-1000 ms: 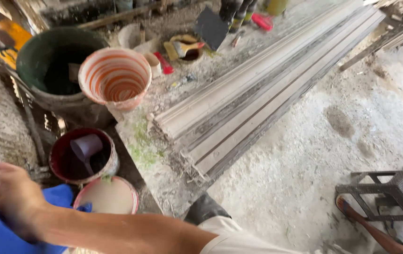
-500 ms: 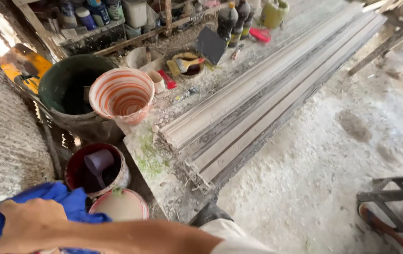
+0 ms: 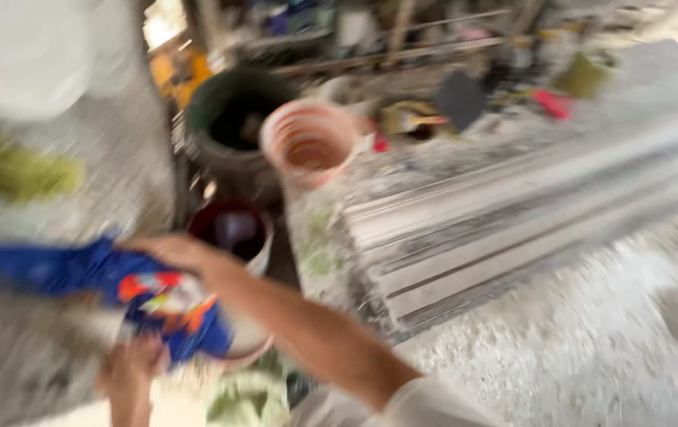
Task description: Applying and smoothing plaster material on decorative crown moldings using a putty knife and cleaning tools.
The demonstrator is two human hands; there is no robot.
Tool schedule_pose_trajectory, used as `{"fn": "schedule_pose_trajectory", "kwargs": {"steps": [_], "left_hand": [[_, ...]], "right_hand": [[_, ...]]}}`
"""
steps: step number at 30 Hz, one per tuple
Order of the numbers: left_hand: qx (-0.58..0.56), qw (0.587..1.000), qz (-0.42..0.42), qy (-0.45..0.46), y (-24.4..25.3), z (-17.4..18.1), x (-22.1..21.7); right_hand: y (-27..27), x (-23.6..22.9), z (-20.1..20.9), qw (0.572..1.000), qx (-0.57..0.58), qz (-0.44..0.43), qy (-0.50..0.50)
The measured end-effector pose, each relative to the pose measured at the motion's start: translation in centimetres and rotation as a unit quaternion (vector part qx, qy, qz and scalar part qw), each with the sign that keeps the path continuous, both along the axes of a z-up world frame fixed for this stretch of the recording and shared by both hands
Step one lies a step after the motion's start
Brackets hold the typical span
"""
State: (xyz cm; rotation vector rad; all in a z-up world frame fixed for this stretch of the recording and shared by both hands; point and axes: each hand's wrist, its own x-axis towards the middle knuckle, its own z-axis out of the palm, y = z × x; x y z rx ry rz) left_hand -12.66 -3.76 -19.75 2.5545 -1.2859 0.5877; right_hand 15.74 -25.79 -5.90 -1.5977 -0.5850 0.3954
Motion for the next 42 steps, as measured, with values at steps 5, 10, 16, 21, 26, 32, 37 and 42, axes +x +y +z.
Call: {"fn": "schedule_pose_trajectory", "kwargs": {"steps": [5, 10, 16, 21, 26, 32, 37, 42], "left_hand": [[0.048, 0.982, 0.18, 0.033, -4.5, 2.6, 7.1], [0.084, 0.96, 0.265, 0.023, -9.9, 11.5, 19.7], [0.151, 0.944, 0.292, 0.028, -9.4, 4.7, 19.7], [0.208, 0.926, 0.313, 0.04, -7.5, 17.9, 10.9], [-0.086, 0.938, 0.288, 0.174, -7.1, 14.9, 9.7], [-0.648, 0.652, 0.144, 0.368, -10.4, 8.7, 13.3], [-0.885, 0.194, -0.036, 0.421, -12.5, 7.0, 15.0], [-0.731, 0.382, 0.201, 0.529, -9.6, 8.3, 10.4]], "right_hand": [[5.8, -16.2, 8.7, 0.977, -0.186, 0.088, -0.046], [8.6, -11.7, 6.3, 0.888, -0.318, -0.3, 0.139], [9.0, -6.3, 6.1, 0.866, -0.418, -0.255, 0.101], [6.4, -2.9, 3.6, 0.916, -0.329, -0.199, 0.114], [3.0, -6.2, 7.7, 0.948, -0.021, -0.006, 0.318], [6.8, -14.2, 9.2, 0.951, -0.239, 0.046, 0.192], [6.0, -9.7, 9.2, 0.863, -0.498, -0.083, 0.011], [2.1, -10.1, 12.2, 0.809, -0.531, -0.12, -0.221]]}}
